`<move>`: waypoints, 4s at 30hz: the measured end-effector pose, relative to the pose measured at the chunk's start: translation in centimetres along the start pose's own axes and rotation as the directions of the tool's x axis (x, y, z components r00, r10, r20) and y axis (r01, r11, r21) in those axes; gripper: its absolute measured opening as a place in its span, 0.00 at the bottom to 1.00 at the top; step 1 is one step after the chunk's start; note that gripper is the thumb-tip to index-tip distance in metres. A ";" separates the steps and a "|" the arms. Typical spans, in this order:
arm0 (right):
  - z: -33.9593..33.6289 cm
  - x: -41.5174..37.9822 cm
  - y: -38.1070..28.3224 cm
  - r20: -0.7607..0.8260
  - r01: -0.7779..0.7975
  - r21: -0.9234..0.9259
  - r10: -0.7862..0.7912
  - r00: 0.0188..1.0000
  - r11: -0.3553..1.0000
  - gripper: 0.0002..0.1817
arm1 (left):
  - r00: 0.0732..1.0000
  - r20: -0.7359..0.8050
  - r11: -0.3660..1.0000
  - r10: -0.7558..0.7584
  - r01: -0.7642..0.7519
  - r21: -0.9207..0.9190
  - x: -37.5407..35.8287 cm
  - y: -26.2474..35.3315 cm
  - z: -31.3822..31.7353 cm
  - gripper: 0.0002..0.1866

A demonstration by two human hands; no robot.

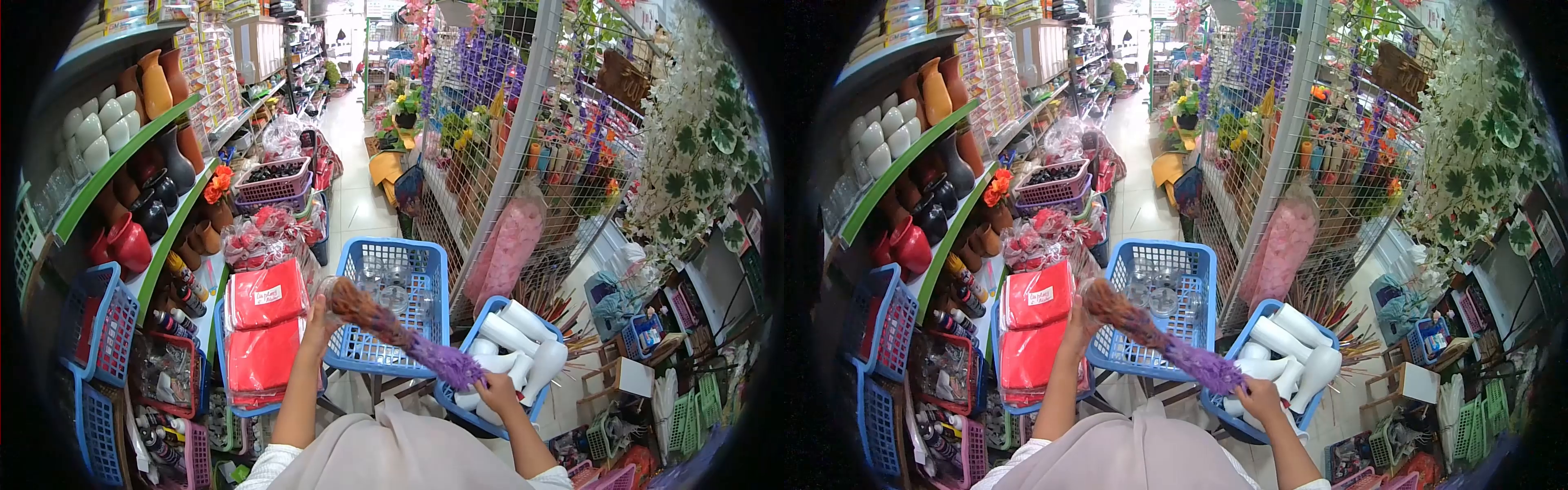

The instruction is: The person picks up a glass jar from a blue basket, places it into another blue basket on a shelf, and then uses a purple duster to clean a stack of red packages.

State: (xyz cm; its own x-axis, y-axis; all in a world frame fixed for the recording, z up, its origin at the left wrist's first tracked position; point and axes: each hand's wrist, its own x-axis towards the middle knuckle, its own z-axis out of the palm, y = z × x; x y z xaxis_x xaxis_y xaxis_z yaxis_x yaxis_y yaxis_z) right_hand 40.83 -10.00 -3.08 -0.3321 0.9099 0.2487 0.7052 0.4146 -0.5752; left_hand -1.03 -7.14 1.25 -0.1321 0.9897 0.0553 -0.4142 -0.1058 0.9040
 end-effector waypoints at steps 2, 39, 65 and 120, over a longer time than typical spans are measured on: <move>0.2 -0.4 0.8 0.047 0.031 0.014 -0.031 0.998 0.999 0.15 | 0.999 -0.041 1.000 0.009 -0.010 -0.025 0.5 -0.5 -1.2 0.43; -4.7 4.6 -3.2 -0.104 0.057 -0.127 -0.070 0.992 0.990 0.12 | 0.985 -0.076 0.935 0.157 -0.124 0.332 -0.9 -0.6 -0.1 0.23; -1.0 3.4 -2.3 -0.011 -0.138 -0.047 0.138 0.990 0.989 0.14 | 0.998 0.061 0.978 -0.030 0.017 0.206 -1.6 1.4 -0.1 0.36; 2.7 1.5 -2.8 -0.022 -0.163 0.150 0.168 0.986 0.975 0.15 | 0.971 -0.234 0.860 0.049 -0.160 -0.484 2.8 -2.0 -0.6 0.37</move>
State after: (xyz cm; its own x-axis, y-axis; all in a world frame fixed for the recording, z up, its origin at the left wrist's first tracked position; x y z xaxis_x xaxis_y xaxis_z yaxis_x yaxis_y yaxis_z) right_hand 36.63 -9.83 -3.17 -0.1952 0.9667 0.1654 0.6477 0.2537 -0.7184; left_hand -1.13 -4.25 -0.68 -0.3592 0.9333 -0.0012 -0.7713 -0.2961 0.5634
